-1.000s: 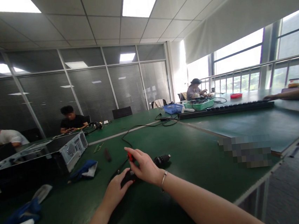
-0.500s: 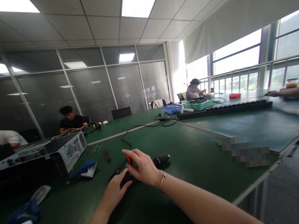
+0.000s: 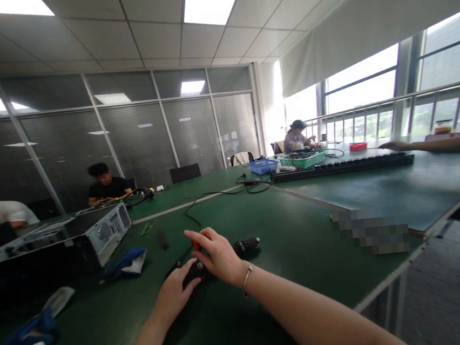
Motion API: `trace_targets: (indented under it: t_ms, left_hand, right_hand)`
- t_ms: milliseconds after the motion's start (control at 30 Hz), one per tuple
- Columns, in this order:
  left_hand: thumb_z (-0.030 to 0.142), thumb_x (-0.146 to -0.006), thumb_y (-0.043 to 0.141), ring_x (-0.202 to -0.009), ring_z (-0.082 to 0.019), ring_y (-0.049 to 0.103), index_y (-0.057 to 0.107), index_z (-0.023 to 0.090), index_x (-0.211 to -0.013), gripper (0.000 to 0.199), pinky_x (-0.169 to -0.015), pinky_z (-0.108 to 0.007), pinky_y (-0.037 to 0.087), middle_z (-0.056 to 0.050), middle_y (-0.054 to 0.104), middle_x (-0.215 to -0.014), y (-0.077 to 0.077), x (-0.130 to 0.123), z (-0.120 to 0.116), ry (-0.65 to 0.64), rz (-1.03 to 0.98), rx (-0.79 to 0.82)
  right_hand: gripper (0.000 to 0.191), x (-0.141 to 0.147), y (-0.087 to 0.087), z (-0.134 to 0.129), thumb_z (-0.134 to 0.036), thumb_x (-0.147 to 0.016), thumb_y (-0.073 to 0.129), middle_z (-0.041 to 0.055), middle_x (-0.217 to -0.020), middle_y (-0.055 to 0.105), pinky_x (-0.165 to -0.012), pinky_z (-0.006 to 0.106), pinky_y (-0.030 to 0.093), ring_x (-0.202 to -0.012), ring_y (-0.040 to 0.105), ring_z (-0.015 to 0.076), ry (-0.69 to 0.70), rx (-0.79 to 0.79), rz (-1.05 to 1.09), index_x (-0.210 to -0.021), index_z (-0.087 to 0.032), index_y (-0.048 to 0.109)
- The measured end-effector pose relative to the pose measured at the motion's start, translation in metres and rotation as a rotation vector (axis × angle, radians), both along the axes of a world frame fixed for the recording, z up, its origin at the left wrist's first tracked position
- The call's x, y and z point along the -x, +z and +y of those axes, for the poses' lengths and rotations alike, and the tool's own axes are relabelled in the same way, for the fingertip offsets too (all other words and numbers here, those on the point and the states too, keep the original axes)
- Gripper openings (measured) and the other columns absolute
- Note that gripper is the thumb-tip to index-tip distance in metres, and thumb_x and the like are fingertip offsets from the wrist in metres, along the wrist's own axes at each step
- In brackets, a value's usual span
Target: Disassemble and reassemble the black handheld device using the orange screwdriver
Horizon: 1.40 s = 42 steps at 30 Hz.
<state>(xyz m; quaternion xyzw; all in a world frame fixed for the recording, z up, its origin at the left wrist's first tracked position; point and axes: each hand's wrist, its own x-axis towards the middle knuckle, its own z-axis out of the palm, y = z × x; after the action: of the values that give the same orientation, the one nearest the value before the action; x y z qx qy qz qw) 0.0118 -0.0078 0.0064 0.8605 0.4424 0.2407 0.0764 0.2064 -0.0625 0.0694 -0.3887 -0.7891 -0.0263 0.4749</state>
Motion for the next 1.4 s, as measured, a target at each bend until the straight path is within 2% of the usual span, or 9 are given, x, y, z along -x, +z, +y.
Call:
trace_targets:
  t_ms: [167,367,533,633,733,900,1067,1233,1400]
  left_hand:
    - [0.039,-0.085,0.053,-0.105,-0.026,0.061,0.052,0.023,-0.131,0.049,-0.093,-0.035,0.045,-0.008,0.066,-0.116,0.003,0.000,-0.003,-0.023,-0.020,0.013]
    - [0.039,-0.084,0.054,-0.102,-0.026,0.062,0.056,0.023,-0.128,0.046,-0.091,-0.035,0.046,-0.008,0.067,-0.113,0.004,-0.001,-0.003,-0.002,-0.005,0.015]
    - [0.040,-0.085,0.053,-0.102,-0.026,0.063,0.054,0.023,-0.130,0.048,-0.091,-0.034,0.046,-0.008,0.068,-0.111,0.005,0.000,-0.003,-0.012,-0.013,0.012]
    - [0.042,-0.085,0.053,-0.099,-0.026,0.063,0.057,0.021,-0.127,0.047,-0.089,-0.034,0.047,-0.008,0.068,-0.109,0.006,0.000,-0.004,-0.010,-0.006,0.012]
    - [0.041,-0.084,0.054,-0.096,-0.026,0.064,0.056,0.020,-0.128,0.049,-0.087,-0.034,0.047,-0.008,0.069,-0.106,0.005,0.003,-0.003,0.028,0.013,0.011]
    - [0.044,-0.084,0.052,-0.097,-0.025,0.065,0.053,0.020,-0.131,0.052,-0.087,-0.033,0.048,-0.008,0.069,-0.108,0.001,0.010,0.002,0.034,0.018,0.006]
    - [0.043,-0.084,0.053,-0.098,-0.025,0.065,0.055,0.021,-0.129,0.050,-0.087,-0.033,0.048,-0.008,0.069,-0.108,0.001,0.010,0.003,0.031,0.011,-0.007]
    - [0.042,-0.085,0.053,-0.101,-0.025,0.064,0.054,0.020,-0.131,0.051,-0.090,-0.033,0.048,-0.008,0.068,-0.111,0.000,0.011,0.004,0.008,-0.005,-0.010]
    - [0.042,-0.085,0.054,-0.098,-0.025,0.065,0.055,0.021,-0.129,0.049,-0.089,-0.034,0.048,-0.008,0.069,-0.109,-0.004,0.013,0.007,-0.008,-0.023,-0.024]
  right_hand:
    - [0.060,0.000,0.001,-0.002,-0.014,-0.089,0.046,0.0062,-0.110,0.054,-0.085,0.029,0.048,-0.095,0.055,0.0159,0.082,-0.025,-0.001,-0.145,-0.025,0.028]
    - [0.055,0.001,0.000,-0.001,-0.025,-0.090,0.052,0.0044,-0.107,0.053,-0.082,0.029,0.048,-0.093,0.055,0.0166,-0.005,-0.008,-0.043,-0.142,-0.031,0.035]
    - [0.058,0.000,0.001,-0.002,-0.017,-0.090,0.047,0.0051,-0.104,0.055,-0.082,0.028,0.048,-0.090,0.055,0.0159,0.048,-0.019,-0.021,-0.145,-0.025,0.029]
    - [0.056,0.001,0.001,-0.004,-0.022,-0.090,0.049,0.0051,-0.110,0.053,-0.083,0.027,0.048,-0.093,0.056,0.0159,0.029,-0.012,-0.024,-0.143,-0.028,0.032]
    - [0.052,0.001,0.001,-0.002,-0.026,-0.090,0.052,0.0039,-0.106,0.054,-0.082,0.027,0.048,-0.092,0.056,0.0156,0.002,0.001,-0.014,-0.140,-0.031,0.037]
    - [0.060,0.002,0.000,-0.002,-0.019,-0.090,0.048,0.0052,-0.106,0.055,-0.084,0.029,0.048,-0.092,0.056,0.0164,0.056,-0.019,0.000,-0.145,-0.026,0.027]
    - [0.056,0.001,-0.002,-0.001,-0.029,-0.090,0.054,0.0040,-0.108,0.054,-0.084,0.028,0.048,-0.094,0.056,0.0162,0.008,0.000,0.004,-0.142,-0.031,0.035]
    - [0.058,0.001,-0.003,0.001,-0.019,-0.091,0.047,0.0048,-0.107,0.056,-0.085,0.029,0.048,-0.094,0.056,0.0164,0.074,-0.025,0.016,-0.145,-0.027,0.028]
    - [0.057,0.002,-0.002,-0.002,-0.027,-0.090,0.053,0.0048,-0.111,0.054,-0.084,0.029,0.048,-0.095,0.056,0.0169,0.031,-0.013,-0.005,-0.143,-0.030,0.033]
